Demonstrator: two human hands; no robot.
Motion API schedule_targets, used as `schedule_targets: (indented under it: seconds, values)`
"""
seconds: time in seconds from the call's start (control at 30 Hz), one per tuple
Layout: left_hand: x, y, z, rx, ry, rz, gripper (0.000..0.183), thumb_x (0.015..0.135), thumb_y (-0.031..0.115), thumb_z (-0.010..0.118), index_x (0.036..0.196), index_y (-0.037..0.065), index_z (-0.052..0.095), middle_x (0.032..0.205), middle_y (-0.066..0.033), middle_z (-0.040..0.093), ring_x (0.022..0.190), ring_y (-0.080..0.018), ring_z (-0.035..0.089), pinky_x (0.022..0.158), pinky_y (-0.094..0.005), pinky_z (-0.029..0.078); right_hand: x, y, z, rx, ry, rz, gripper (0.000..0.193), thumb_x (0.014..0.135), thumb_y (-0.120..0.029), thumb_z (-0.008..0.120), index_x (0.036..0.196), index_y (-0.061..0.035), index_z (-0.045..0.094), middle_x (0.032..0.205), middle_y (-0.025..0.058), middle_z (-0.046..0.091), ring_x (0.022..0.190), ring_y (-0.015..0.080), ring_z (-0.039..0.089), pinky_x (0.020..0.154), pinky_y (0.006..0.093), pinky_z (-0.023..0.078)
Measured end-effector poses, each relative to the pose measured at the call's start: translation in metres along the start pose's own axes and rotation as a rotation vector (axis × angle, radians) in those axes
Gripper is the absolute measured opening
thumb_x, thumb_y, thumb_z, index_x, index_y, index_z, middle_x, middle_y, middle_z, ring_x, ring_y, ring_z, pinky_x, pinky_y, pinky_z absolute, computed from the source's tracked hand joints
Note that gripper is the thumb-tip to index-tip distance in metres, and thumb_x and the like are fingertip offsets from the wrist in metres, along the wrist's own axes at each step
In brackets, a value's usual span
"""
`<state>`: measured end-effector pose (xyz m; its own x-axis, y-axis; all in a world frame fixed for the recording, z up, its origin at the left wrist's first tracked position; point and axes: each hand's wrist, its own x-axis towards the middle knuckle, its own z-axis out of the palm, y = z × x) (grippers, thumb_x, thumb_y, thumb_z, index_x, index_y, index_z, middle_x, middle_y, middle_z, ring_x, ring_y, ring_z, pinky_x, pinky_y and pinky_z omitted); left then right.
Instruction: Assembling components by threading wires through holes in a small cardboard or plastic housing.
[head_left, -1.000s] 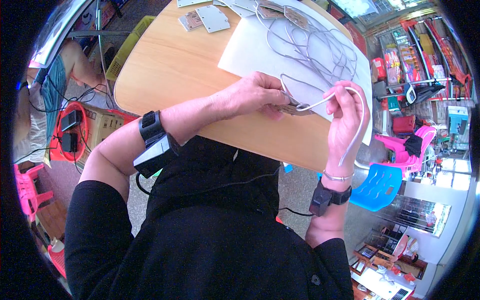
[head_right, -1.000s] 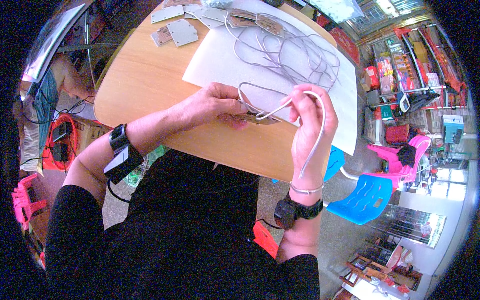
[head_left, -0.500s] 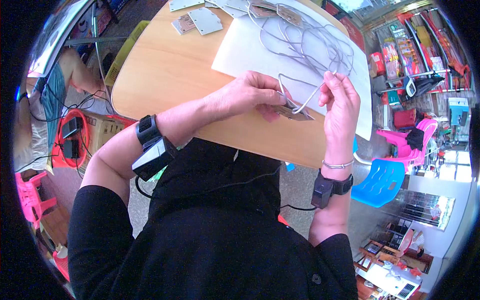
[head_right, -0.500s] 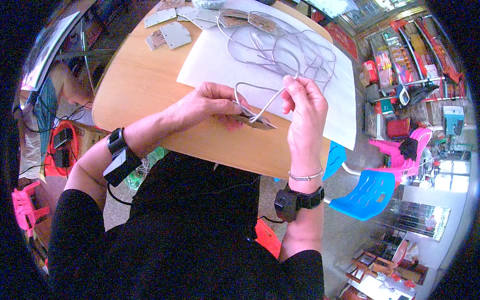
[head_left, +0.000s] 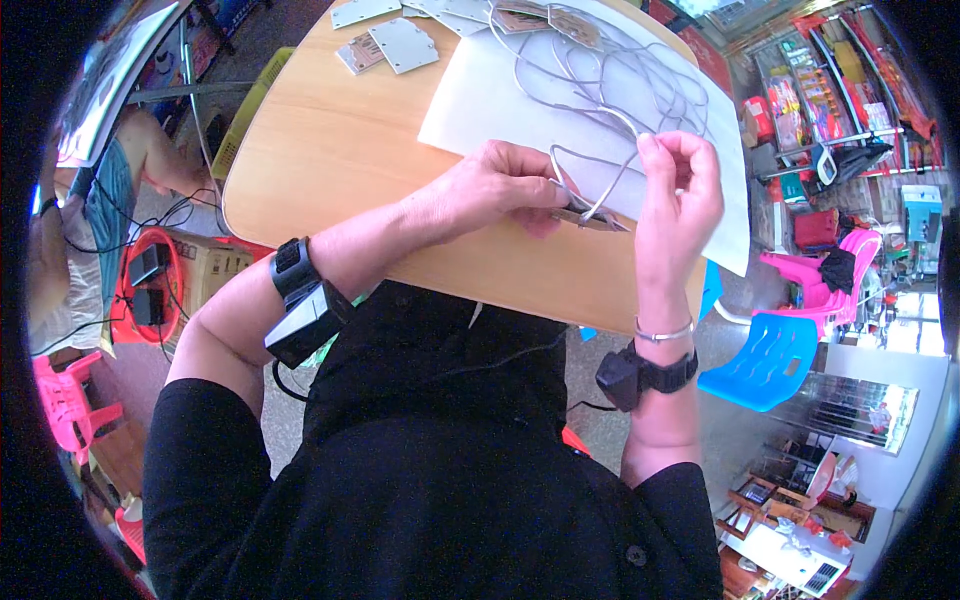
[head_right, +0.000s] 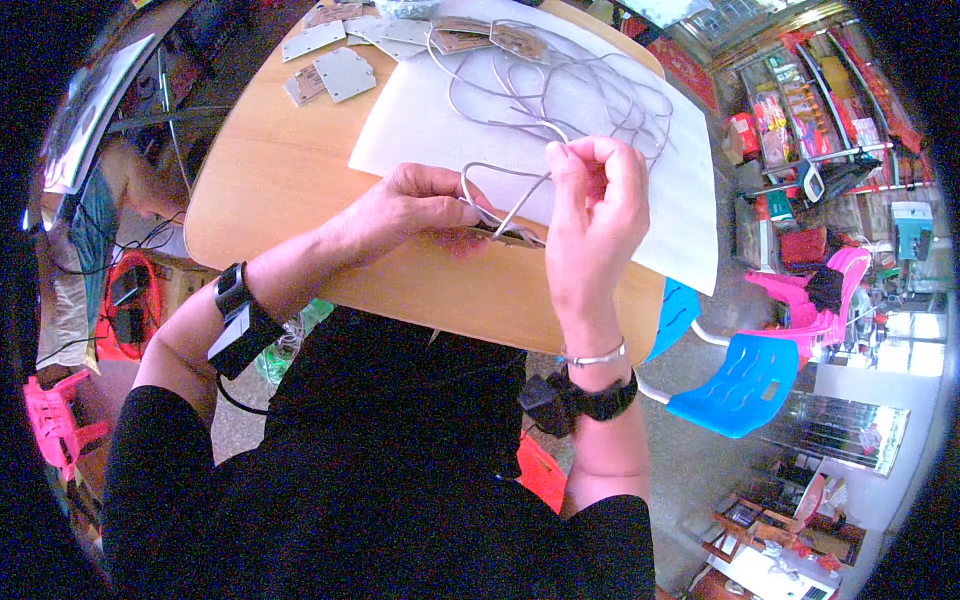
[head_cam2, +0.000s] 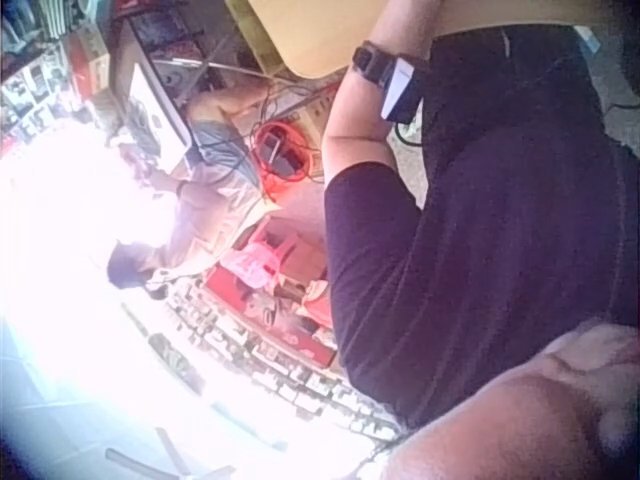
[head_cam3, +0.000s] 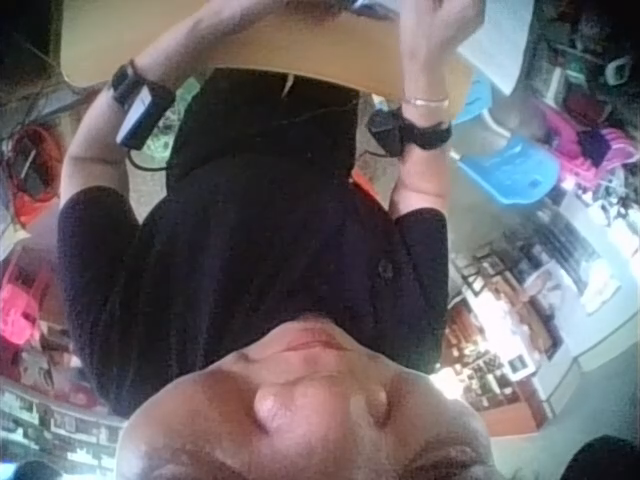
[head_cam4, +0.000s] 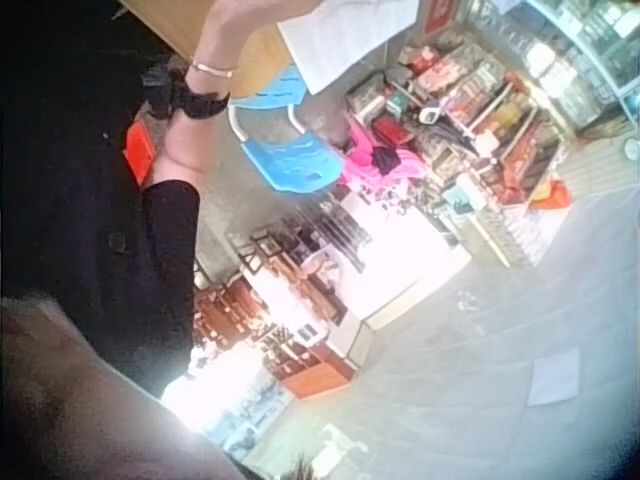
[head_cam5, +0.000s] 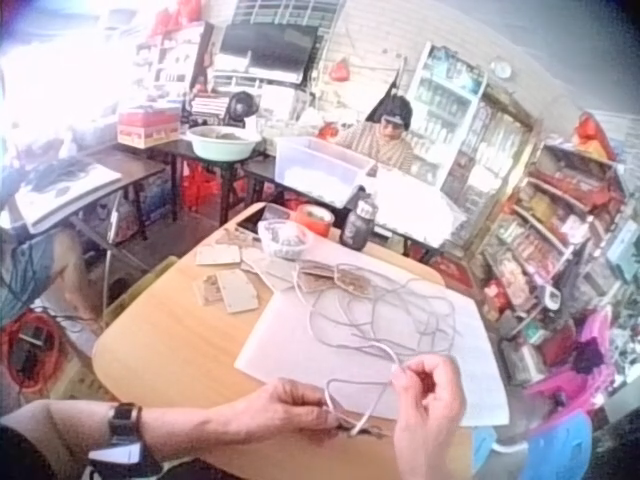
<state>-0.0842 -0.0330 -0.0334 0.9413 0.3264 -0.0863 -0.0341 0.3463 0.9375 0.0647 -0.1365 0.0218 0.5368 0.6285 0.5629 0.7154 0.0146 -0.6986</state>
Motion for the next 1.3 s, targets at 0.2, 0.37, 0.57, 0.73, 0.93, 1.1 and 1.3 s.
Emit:
schedule_targets:
  seconds: [0.2,0.37,0.57,0.73,0.93,1.1,1.3]
  values:
    - [0.0,-0.001,0.001,0.032,0.035,0.026,0.02,0.089,0.018,0.06,0.098,0.001,0.065,0.084,-0.0046,0.066,0.076,-0.0107,0.062,0.072,-0.0256,0.051,-0.011,-0.014,-0.001,-0.065,-0.232,-0.287,0.007,0.078,-0.012,0.069,0.077,-0.0062,0.066,0.079,0.0052,0.053,0.076,0.022,0.052,0.069,0.0337,0.041]
    - [0.002,-0.002,-0.001,0.123,0.015,0.054,0.023,0.088,0.019,0.061,0.099,-0.001,0.064,0.089,-0.0069,0.066,0.078,-0.0118,0.062,0.072,-0.0254,0.049,-0.008,-0.01,0.003,-0.131,-0.42,-0.203,0.011,0.074,-0.019,0.071,0.077,-0.0086,0.068,0.082,0.0038,0.056,0.086,0.0224,0.05,0.08,0.0363,0.037]
    - [0.002,0.001,-0.003,-0.124,0.056,-0.01,0.025,0.086,0.017,0.062,0.098,-0.004,0.063,0.091,-0.0093,0.066,0.079,-0.0139,0.063,0.074,-0.0253,0.05,-0.005,-0.029,-0.012,-0.064,-0.524,-0.401,0.009,0.072,-0.017,0.072,0.077,-0.0115,0.068,0.089,-0.001,0.056,0.086,0.0209,0.048,0.081,0.0351,0.035]
    - [0.004,-0.002,-0.007,-0.214,0.077,0.06,0.025,0.088,0.015,0.058,0.105,-0.004,0.062,0.097,-0.0119,0.066,0.09,-0.018,0.064,0.085,-0.0288,0.051,-0.034,-0.033,-0.018,0.045,-0.485,-0.408,0.01,0.073,-0.013,0.071,0.082,-0.0104,0.068,0.098,0.0028,0.055,0.086,0.017,0.046,0.072,0.03,0.039]
    - [0.006,-0.004,-0.003,-0.017,0.138,0.134,0.022,0.088,0.013,0.06,0.103,-0.003,0.063,0.095,-0.0106,0.066,0.09,-0.0159,0.063,0.084,-0.0269,0.05,-0.035,-0.014,-0.02,0.124,-0.187,0.051,0.019,0.079,-0.02,0.07,0.082,-0.0023,0.062,0.09,0.0059,0.053,0.072,0.0157,0.046,0.068,0.0283,0.04]
    - [0.008,-0.016,-0.004,0.234,0.157,0.285,0.019,0.088,0.012,0.062,0.1,-0.003,0.064,0.091,-0.0076,0.067,0.085,-0.0117,0.061,0.079,-0.025,0.049,-0.023,-0.015,-0.002,-0.149,-0.327,-0.119,0.022,0.076,-0.022,0.071,0.082,-0.0021,0.064,0.087,0.0086,0.055,0.083,0.0208,0.054,0.074,0.0301,0.043]
    - [0.003,-0.007,0.0,0.197,0.071,0.14,0.017,0.088,0.013,0.062,0.096,-0.001,0.067,0.081,-0.0034,0.066,0.073,-0.0079,0.059,0.067,-0.0222,0.048,0.001,-0.018,-0.014,0.429,-0.3,0.418,0.011,0.086,-0.013,0.063,0.088,-0.0021,0.065,0.077,0.0013,0.063,0.06,0.0037,0.049,0.055,0.0172,0.037]
